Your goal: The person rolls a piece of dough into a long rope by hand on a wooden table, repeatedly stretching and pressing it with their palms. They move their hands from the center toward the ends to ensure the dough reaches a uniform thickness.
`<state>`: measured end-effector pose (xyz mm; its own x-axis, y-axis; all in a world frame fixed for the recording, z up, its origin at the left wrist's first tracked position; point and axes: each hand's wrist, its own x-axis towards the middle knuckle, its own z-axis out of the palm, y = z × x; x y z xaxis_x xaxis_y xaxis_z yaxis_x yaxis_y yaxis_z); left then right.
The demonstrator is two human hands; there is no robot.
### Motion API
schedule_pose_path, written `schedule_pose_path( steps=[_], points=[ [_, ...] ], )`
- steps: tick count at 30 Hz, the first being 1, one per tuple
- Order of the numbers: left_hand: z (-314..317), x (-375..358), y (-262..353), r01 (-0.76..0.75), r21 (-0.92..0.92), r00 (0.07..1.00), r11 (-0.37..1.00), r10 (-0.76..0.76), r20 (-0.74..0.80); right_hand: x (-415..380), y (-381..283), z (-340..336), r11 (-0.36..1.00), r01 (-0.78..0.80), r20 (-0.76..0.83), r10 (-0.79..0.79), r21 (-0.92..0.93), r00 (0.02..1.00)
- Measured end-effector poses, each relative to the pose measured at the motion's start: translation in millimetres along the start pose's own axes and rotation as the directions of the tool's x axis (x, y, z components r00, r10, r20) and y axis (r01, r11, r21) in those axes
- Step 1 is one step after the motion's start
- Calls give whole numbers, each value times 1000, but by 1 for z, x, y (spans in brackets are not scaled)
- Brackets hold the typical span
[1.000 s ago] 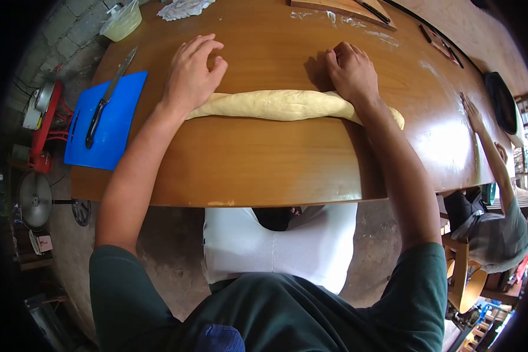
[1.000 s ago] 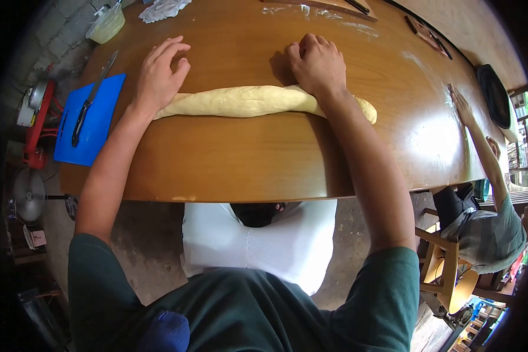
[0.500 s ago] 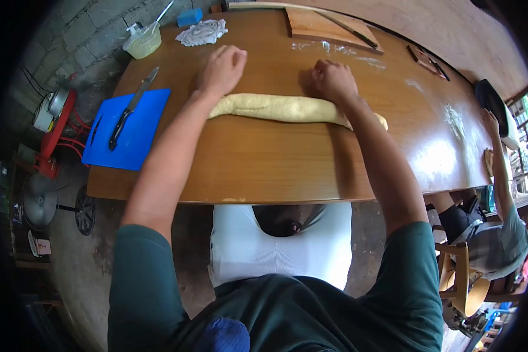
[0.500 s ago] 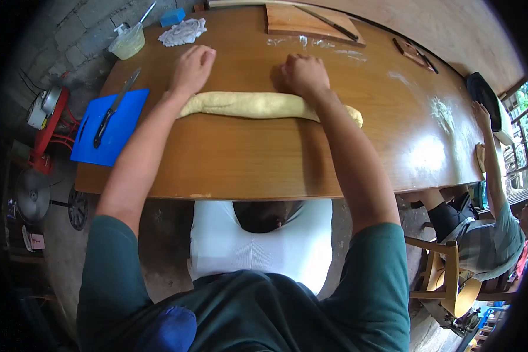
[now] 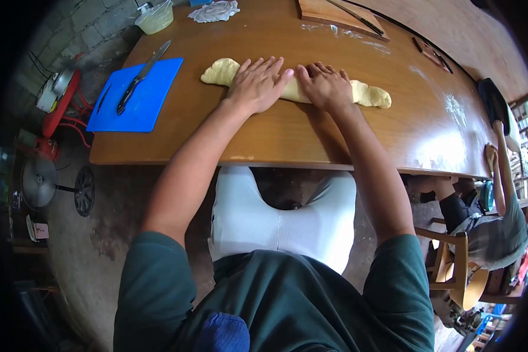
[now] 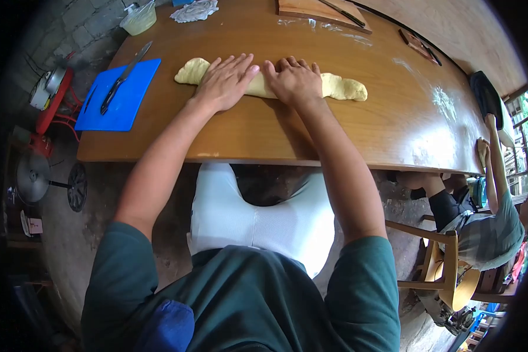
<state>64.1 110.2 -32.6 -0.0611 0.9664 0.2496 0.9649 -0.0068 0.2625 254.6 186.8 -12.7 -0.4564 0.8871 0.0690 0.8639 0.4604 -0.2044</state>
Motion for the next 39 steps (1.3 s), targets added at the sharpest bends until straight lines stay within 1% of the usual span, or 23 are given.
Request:
schedule_pose_path(
  steps=[3, 4, 6, 7, 9, 11, 13, 14, 16, 18, 20, 22, 24, 25, 26, 28, 29, 32, 34, 36, 37, 38, 39],
  points=[
    [-16, -31, -7, -82, -9, 996, 997, 82, 31, -33, 16, 3, 988, 152, -133, -156, -36, 979],
    [-20, -42, -11, -84, -10, 996, 996, 85, 32, -46, 22, 4, 988, 150, -132, -153, -37, 979],
    [-23, -62, -18, -149, 51, 988, 987, 151, -22, -74, 33, 7, 973, 225, -262, -231, -52, 937],
    [-33, -69, -16, -129, 25, 991, 991, 128, 43, -85, 35, 7, 974, 221, -262, -228, -54, 938],
    [-36, -75, -16, -115, -16, 991, 993, 116, 71, -102, 38, 8, 975, 212, -277, -220, -61, 935],
    [-33, -64, -16, -97, -54, 990, 994, 102, 99, -88, 38, 9, 983, 179, -248, -185, -45, 951],
    [-25, -40, -14, -2, -58, 992, 998, 9, 128, -65, 32, 11, 993, 117, -196, -114, 4, 974],
    [-21, -28, -15, 0, -58, 991, 998, 7, 130, -47, 30, 8, 993, 118, -194, -114, 6, 974],
    [-13, -3, -19, 23, 74, 998, 997, -27, 55, -12, 27, 3, 999, 17, -81, -20, -36, 996],
    [-1, 24, -28, 28, 106, 999, 994, -30, 24, 16, 29, -1, 1000, 8, -92, -9, -8, 996],
    [9, 52, -38, 76, 155, 992, 985, -58, -116, 47, 34, -3, 999, -51, -77, 51, 9, 996],
    [12, 80, -47, 101, 161, 989, 982, -81, -127, 81, 46, 3, 999, -44, -114, 46, 21, 992],
    [16, 110, -58, 153, 135, 978, 979, -131, -160, 110, 60, 9, 995, 28, -299, 2, 93, 954],
    [23, 127, -66, 165, 124, 969, 979, -138, -203, 124, 64, 9, 997, 33, -365, -4, 72, 931],
    [29, 145, -72, 158, 123, 970, 980, -131, -205, 135, 68, 9, 997, 29, -370, 0, 71, 929],
    [34, 173, -82, 203, 99, 940, 974, -166, -299, 158, 68, 4, 996, -41, -315, 66, 84, 947],
    [37, 181, -84, 204, 100, 937, 974, -164, -309, 174, 76, 16, 999, 17, -452, 5, 44, 892],
    [32, 193, -81, 182, 51, 948, 982, -161, -276, 190, 78, 18, 998, 39, -435, -12, 52, 900],
    [22, 179, -76, 102, -53, 991, 993, -106, -76, 173, 71, 13, 995, 75, -456, -36, 68, 889],
    [17, 161, -68, 115, -19, 992, 993, -116, -44, 162, 70, 13, 995, 77, -421, -42, 68, 906],
    [17, 149, -64, 127, 10, 992, 992, -126, -21, 151, 70, 6, 999, 27, -259, -20, 26, 966],
    [18, 137, -60, 139, 41, 990, 989, -139, 4, 138, 66, 4, 999, 32, -264, -26, 21, 964],
    [17, 126, -56, 140, 60, 989, 988, -143, 38, 125, 64, 11, 999, -29, -235, 32, 14, 972]
  ],
)
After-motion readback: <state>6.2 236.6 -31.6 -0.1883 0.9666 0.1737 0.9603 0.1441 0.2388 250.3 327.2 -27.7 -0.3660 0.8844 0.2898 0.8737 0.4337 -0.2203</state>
